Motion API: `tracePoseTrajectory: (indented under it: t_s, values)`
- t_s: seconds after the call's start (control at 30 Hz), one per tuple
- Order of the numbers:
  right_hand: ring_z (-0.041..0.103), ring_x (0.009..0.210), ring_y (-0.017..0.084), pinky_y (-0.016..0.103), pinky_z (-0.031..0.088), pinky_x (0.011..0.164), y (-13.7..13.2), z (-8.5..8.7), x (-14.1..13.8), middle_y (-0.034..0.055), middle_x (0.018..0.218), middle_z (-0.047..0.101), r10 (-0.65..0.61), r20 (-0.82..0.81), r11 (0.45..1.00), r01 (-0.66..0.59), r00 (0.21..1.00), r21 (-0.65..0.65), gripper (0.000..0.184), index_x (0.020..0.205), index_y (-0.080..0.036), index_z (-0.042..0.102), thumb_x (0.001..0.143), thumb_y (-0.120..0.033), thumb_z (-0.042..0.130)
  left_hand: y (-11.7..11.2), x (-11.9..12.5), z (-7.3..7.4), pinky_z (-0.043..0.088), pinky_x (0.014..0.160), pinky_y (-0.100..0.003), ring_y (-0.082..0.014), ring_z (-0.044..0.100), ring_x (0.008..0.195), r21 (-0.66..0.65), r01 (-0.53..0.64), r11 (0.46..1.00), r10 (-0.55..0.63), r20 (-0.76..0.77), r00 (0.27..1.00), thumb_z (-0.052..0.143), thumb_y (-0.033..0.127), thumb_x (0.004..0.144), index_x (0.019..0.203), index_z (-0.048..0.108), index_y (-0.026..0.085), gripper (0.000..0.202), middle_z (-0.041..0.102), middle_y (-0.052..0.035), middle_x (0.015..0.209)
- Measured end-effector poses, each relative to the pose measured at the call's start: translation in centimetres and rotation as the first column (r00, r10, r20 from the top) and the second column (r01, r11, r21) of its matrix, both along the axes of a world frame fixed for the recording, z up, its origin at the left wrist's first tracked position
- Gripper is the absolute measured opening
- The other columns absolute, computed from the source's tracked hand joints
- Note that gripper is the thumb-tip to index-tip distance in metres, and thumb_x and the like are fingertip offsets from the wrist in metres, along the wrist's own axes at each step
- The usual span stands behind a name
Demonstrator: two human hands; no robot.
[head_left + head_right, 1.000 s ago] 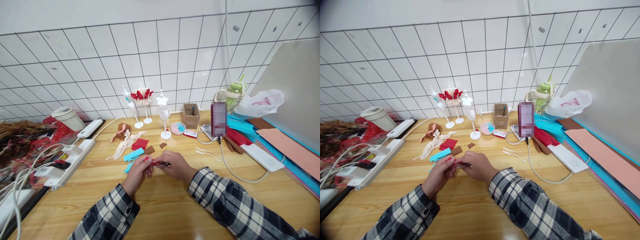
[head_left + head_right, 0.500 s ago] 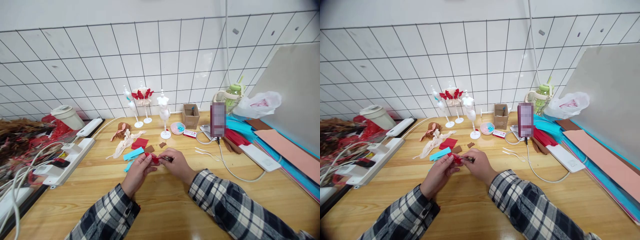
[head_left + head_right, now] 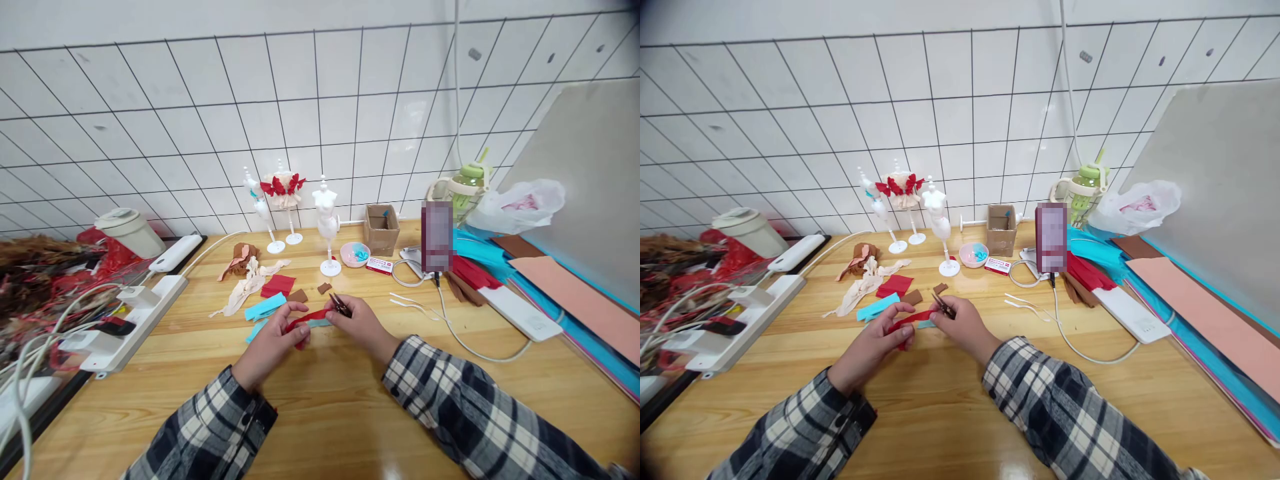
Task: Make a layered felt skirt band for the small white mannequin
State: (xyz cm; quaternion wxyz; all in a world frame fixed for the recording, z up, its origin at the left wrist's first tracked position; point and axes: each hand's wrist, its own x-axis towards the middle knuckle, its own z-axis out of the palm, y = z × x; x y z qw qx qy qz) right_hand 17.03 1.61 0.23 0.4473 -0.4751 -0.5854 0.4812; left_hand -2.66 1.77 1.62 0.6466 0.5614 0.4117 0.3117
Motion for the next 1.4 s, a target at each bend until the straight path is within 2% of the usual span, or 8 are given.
tracePoseTrajectory:
  t_s: [0.13,0.27,0.47,0.6,0.73,0.93,1.13,1.4]
  values:
    - [0.038,0.054,0.008,0.021,0.032,0.052,1.0,0.1,1.7,-0.0044,0.061,0.049,-0.02,-0.042,0.991,0.015,0.999,-0.132,0.019,0.078,-0.015,0.059,0.069,-0.031,0.064,0.7,-1.4,0.3,0.043,0.067,-0.026,-0.0124,0.054,0.069,-0.011,0.1,0.995,-0.1,-0.085,0.991,0.06,0.04,0.082,0.091,0.056,0.016,0.025,0.062,-0.0029,0.08]
    - [0.037,0.052,0.008,0.021,0.03,0.05,1.7,-0.2,3.3,-0.0047,0.058,0.047,0.042,0.068,0.977,-0.027,0.997,-0.21,0.022,0.075,-0.014,0.061,0.07,-0.035,0.064,1.0,-1.6,0.2,0.034,0.05,-0.022,-0.0093,0.044,0.054,0.013,0.034,0.999,-0.03,-0.232,0.972,0.058,0.038,0.08,0.094,0.061,0.017,0.026,0.06,-0.0012,0.078]
    - [0.047,0.06,0.011,0.022,0.035,0.056,2.0,-0.8,4.1,-0.0015,0.063,0.056,0.007,0.24,0.988,0.031,0.971,-0.152,0.024,0.076,-0.013,0.065,0.071,-0.037,0.065,1.0,-0.4,-0.3,0.033,0.054,-0.024,-0.014,0.046,0.06,0.381,0.035,0.924,0.175,-0.503,0.847,0.057,0.045,0.077,0.066,0.058,0.019,0.029,0.052,0.0021,0.061]
    - [0.048,0.059,0.012,0.022,0.036,0.056,1.9,-0.6,4.0,-0.0015,0.063,0.057,0.009,0.249,0.99,0.027,0.968,-0.139,0.026,0.077,-0.013,0.065,0.072,-0.038,0.063,1.2,-0.1,-1.0,0.032,0.056,-0.024,-0.0146,0.046,0.058,0.497,0.034,0.867,0.298,-0.572,0.764,0.053,0.049,0.08,0.061,0.057,0.018,0.036,0.05,0.0023,0.057]
    - [0.051,0.063,0.013,0.023,0.038,0.059,2.0,-0.5,4.6,-0.0006,0.067,0.06,-0.033,0.251,0.991,0.064,0.967,-0.115,0.026,0.077,-0.013,0.066,0.073,-0.038,0.061,1.7,-0.4,-0.9,0.039,0.066,-0.026,-0.0185,0.056,0.071,0.491,0.052,0.869,0.254,-0.535,0.806,0.05,0.041,0.083,0.078,0.065,0.019,0.028,0.064,-0.0009,0.073]
    - [0.053,0.062,0.013,0.022,0.036,0.056,2.1,-0.7,5.7,-0.0002,0.066,0.062,-0.07,0.422,0.99,0.114,0.904,-0.078,0.023,0.075,-0.013,0.066,0.074,-0.035,0.059,2.6,-0.3,-0.5,0.04,0.072,-0.028,-0.0193,0.056,0.077,0.504,0.103,0.858,0.233,-0.559,0.796,0.045,0.035,0.084,0.08,0.061,0.02,0.022,0.063,-0.0007,0.077]
    - [0.054,0.06,0.012,0.02,0.036,0.054,2.0,-1.1,5.6,0.0004,0.066,0.065,-0.064,0.554,0.991,0.118,0.83,-0.061,0.017,0.073,-0.015,0.067,0.071,-0.03,0.059,2.5,0.1,-1.1,0.033,0.057,-0.025,-0.0166,0.05,0.062,0.492,0.165,0.855,0.254,-0.673,0.694,0.042,0.046,0.086,0.073,0.057,0.021,0.032,0.055,0.0016,0.064]
    - [0.054,0.059,0.012,0.021,0.034,0.053,2.2,-1.6,5.8,0.0005,0.066,0.065,-0.061,0.642,0.992,0.119,0.765,-0.047,0.012,0.068,-0.017,0.064,0.071,-0.027,0.058,2.6,0.6,-1.3,0.026,0.054,-0.025,-0.0179,0.053,0.063,0.482,0.268,0.834,0.281,-0.79,0.545,0.043,0.046,0.086,0.071,0.059,0.022,0.033,0.063,-0.002,0.069]
